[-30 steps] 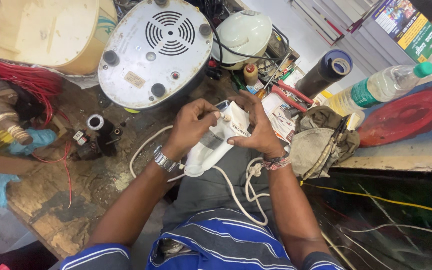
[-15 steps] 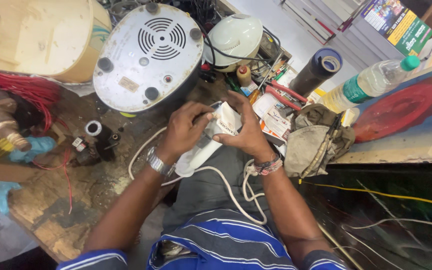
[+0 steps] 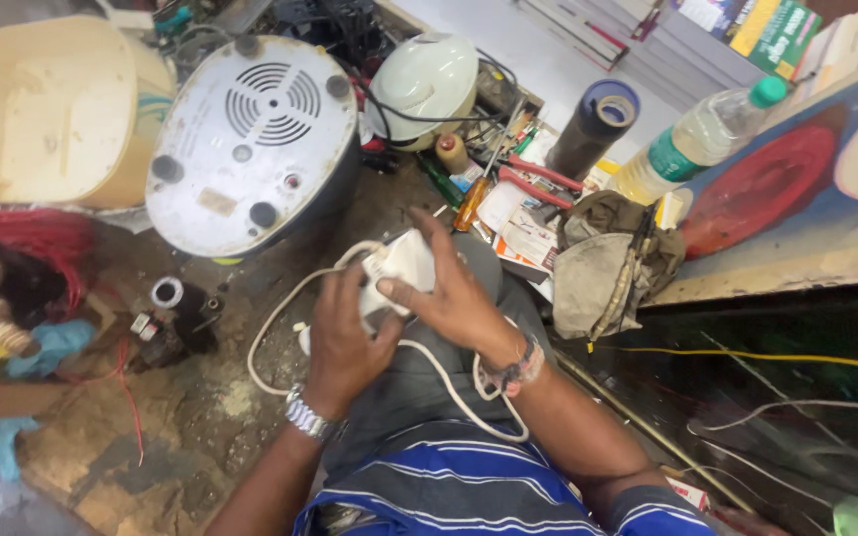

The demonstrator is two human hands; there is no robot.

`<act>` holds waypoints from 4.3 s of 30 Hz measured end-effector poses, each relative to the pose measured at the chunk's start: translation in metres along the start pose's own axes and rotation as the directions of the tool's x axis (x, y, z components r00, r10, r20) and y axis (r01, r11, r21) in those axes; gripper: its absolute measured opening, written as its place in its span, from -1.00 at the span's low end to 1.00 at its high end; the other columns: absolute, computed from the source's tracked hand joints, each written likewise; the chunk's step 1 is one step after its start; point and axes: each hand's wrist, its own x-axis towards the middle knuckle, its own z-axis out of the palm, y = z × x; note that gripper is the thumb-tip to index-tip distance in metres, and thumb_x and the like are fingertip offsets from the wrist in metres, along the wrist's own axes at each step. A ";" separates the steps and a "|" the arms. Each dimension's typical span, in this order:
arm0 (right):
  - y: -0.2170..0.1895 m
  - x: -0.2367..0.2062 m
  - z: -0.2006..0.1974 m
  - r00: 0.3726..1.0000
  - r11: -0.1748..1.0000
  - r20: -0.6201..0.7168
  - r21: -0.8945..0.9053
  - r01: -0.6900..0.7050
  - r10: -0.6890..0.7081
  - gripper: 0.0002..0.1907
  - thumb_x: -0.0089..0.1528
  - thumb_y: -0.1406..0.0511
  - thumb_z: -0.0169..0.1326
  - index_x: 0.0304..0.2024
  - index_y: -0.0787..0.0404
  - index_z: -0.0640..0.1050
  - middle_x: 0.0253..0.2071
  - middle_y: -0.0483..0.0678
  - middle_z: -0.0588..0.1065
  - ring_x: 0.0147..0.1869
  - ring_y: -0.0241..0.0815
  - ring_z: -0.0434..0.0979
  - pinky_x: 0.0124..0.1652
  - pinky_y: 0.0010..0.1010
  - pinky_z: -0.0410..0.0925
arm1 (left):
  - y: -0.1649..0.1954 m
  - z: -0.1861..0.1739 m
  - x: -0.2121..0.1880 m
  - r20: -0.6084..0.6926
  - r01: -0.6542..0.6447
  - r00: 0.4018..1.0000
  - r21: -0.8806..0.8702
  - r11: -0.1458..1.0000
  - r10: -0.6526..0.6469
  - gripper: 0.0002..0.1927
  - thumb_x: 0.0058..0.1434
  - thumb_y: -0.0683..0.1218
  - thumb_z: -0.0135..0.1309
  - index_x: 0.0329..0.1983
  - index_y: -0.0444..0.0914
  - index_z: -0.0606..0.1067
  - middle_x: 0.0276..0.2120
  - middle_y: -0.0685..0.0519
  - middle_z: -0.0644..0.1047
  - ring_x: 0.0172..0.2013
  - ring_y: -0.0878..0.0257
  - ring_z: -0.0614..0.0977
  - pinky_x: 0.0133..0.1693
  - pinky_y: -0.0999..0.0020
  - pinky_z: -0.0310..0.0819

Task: The person repairs a small white electronic device by connecting internal wires, then reassembles its casing with a screwdriver. They then open a white electric iron, remove its backplate, and inspect the internal components.

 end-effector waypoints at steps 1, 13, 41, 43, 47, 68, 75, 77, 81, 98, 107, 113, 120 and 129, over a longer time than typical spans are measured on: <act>-0.004 -0.006 -0.003 0.999 0.996 0.032 0.082 0.020 -0.022 -0.01 0.24 0.11 0.28 0.51 0.30 0.04 0.45 0.25 0.23 0.57 0.10 0.22 0.43 -0.19 0.14 | 0.001 -0.006 0.001 0.004 0.005 1.000 -0.044 0.999 -0.005 -0.26 0.04 -0.06 0.27 0.30 -0.32 0.33 0.01 -0.26 0.48 -0.03 -0.19 0.56 -0.05 -0.02 0.47; -0.008 -0.030 -0.019 0.965 0.819 0.263 0.552 -0.158 0.009 -0.18 0.24 0.29 0.23 0.45 0.20 0.13 0.47 0.08 0.20 0.57 0.00 0.14 0.41 -0.15 0.13 | -0.050 -0.033 -0.008 0.049 0.109 0.994 -0.616 0.780 -0.100 -0.54 0.18 -0.04 0.18 0.06 -0.37 0.41 -0.15 -0.01 0.58 -0.16 0.22 0.60 -0.13 0.33 0.51; 0.012 0.052 -0.128 0.830 0.925 -0.409 -0.193 0.327 -0.379 -0.50 0.58 0.52 0.10 0.35 0.13 0.11 0.16 0.06 0.44 0.18 -0.09 0.62 0.01 -0.38 0.59 | -0.079 0.042 0.105 0.137 0.104 0.991 -0.752 0.650 0.000 -0.39 0.44 0.24 -0.07 -0.53 -0.32 0.47 -0.59 0.17 0.42 -0.51 0.43 0.40 -0.44 0.44 0.23; -0.025 0.013 -0.138 0.739 0.879 -0.482 -0.185 0.440 -0.471 -0.27 0.46 0.56 0.15 0.44 0.08 0.00 0.23 0.00 0.37 0.24 -0.11 0.57 0.19 -0.24 0.53 | -0.076 0.042 0.105 0.141 0.116 0.990 -0.748 0.653 -0.014 -0.38 0.44 0.24 -0.08 -0.53 -0.32 0.48 -0.60 0.17 0.42 -0.51 0.43 0.40 -0.45 0.44 0.23; -0.073 -0.053 -0.127 0.731 0.852 -0.438 -0.230 0.471 -0.523 -0.37 0.50 0.58 0.10 0.44 0.03 0.14 0.16 0.02 0.42 0.17 -0.16 0.53 0.22 -0.21 0.44 | -0.074 0.039 0.103 0.151 0.128 0.988 -0.740 0.660 -0.023 -0.39 0.45 0.23 -0.09 -0.53 -0.32 0.50 -0.62 0.16 0.43 -0.52 0.43 0.41 -0.45 0.44 0.23; -0.137 -0.035 -0.111 0.815 0.806 -0.003 -0.152 0.573 -0.580 -0.39 0.27 0.60 0.15 0.27 0.09 0.26 0.08 0.12 0.46 0.15 -0.04 0.60 0.11 -0.23 0.54 | -0.070 0.033 0.100 0.146 0.138 0.988 -0.730 0.669 -0.044 -0.38 0.44 0.24 -0.07 -0.52 -0.34 0.51 -0.62 0.14 0.44 -0.53 0.41 0.42 -0.46 0.43 0.23; -0.158 -0.029 -0.097 0.747 0.644 -0.042 -0.541 0.541 -0.663 -0.37 0.14 0.45 0.38 0.15 0.19 0.32 -0.05 0.09 0.52 0.01 -0.01 0.60 -0.04 -0.21 0.49 | -0.075 0.037 0.099 0.142 0.129 0.989 -0.745 0.655 -0.034 -0.37 0.44 0.24 -0.09 -0.54 -0.33 0.52 -0.63 0.16 0.47 -0.54 0.42 0.46 -0.46 0.43 0.26; -0.166 -0.031 -0.102 0.737 0.628 0.147 -0.430 0.648 -0.660 -0.50 0.16 0.45 0.30 0.07 0.18 0.37 -0.03 0.09 0.52 0.05 0.03 0.59 0.00 -0.19 0.49 | -0.077 0.039 0.099 0.109 0.121 0.992 -0.722 0.681 -0.060 -0.39 0.44 0.23 -0.06 -0.52 -0.33 0.51 -0.62 0.15 0.43 -0.54 0.42 0.41 -0.47 0.41 0.24; -0.172 -0.019 -0.109 0.726 0.752 0.321 -0.060 0.656 -0.608 -0.75 0.21 0.43 0.12 -0.07 0.15 0.46 -0.01 0.10 0.48 0.11 0.01 0.59 0.05 -0.23 0.54 | -0.080 0.042 0.097 0.093 0.097 0.995 -0.749 0.655 -0.041 -0.42 0.45 0.22 -0.05 -0.51 -0.32 0.50 -0.61 0.16 0.43 -0.53 0.44 0.40 -0.47 0.40 0.22; -0.158 0.060 -0.083 0.423 0.381 0.232 0.872 0.309 -0.876 -0.62 0.34 0.18 0.08 -0.46 0.34 0.54 -0.66 0.03 0.37 -0.63 -0.20 0.30 -0.58 -0.25 0.12 | -0.079 0.034 0.106 -0.138 -0.136 0.988 -0.553 0.822 0.070 -0.44 0.51 0.14 -0.05 -0.56 -0.29 0.42 -0.64 0.17 0.39 -0.52 0.48 0.35 -0.47 0.34 0.21; -0.135 -0.004 -0.039 0.843 0.512 -0.439 0.670 0.538 -0.311 -0.63 0.44 0.19 0.11 -0.33 0.36 0.44 -0.49 0.04 0.36 -0.49 -0.22 0.32 -0.43 -0.34 0.30 | -0.072 0.039 0.100 0.012 0.119 0.989 -0.666 0.737 -0.149 -0.40 0.45 0.19 -0.05 -0.62 -0.28 0.37 -0.69 0.16 0.34 -0.58 0.43 0.32 -0.53 0.36 0.15; -0.173 0.075 -0.083 0.395 0.347 0.244 0.913 0.215 -0.886 -0.61 0.35 0.16 0.04 -0.46 0.32 0.49 -0.64 -0.03 0.40 -0.55 -0.26 0.36 -0.47 -0.41 0.26 | -0.068 0.030 0.100 -0.117 -0.071 0.993 -0.590 0.804 0.002 -0.38 0.51 0.21 -0.12 -0.56 -0.29 0.45 -0.62 0.14 0.43 -0.53 0.40 0.43 -0.44 0.36 0.25; -0.100 0.009 -0.040 0.802 0.393 -0.459 0.705 0.591 -0.383 -0.66 0.45 0.21 0.05 -0.30 0.36 0.47 -0.53 0.01 0.41 -0.48 -0.23 0.41 -0.47 -0.36 0.26 | -0.068 0.032 0.092 -0.065 0.080 0.985 -0.651 0.755 -0.160 -0.40 0.48 0.17 -0.07 -0.58 -0.33 0.43 -0.66 0.09 0.39 -0.56 0.35 0.37 -0.49 0.33 0.20; -0.187 0.062 -0.118 0.591 0.738 0.445 0.345 0.581 -0.673 -0.70 0.42 0.16 0.01 -0.24 0.27 0.54 -0.31 0.09 0.56 -0.33 -0.05 0.55 -0.31 -0.27 0.38 | -0.068 0.027 0.091 -0.151 0.039 0.973 -0.633 0.774 -0.172 -0.46 0.47 0.09 -0.08 -0.58 -0.32 0.42 -0.67 0.11 0.38 -0.59 0.38 0.32 -0.51 0.32 0.16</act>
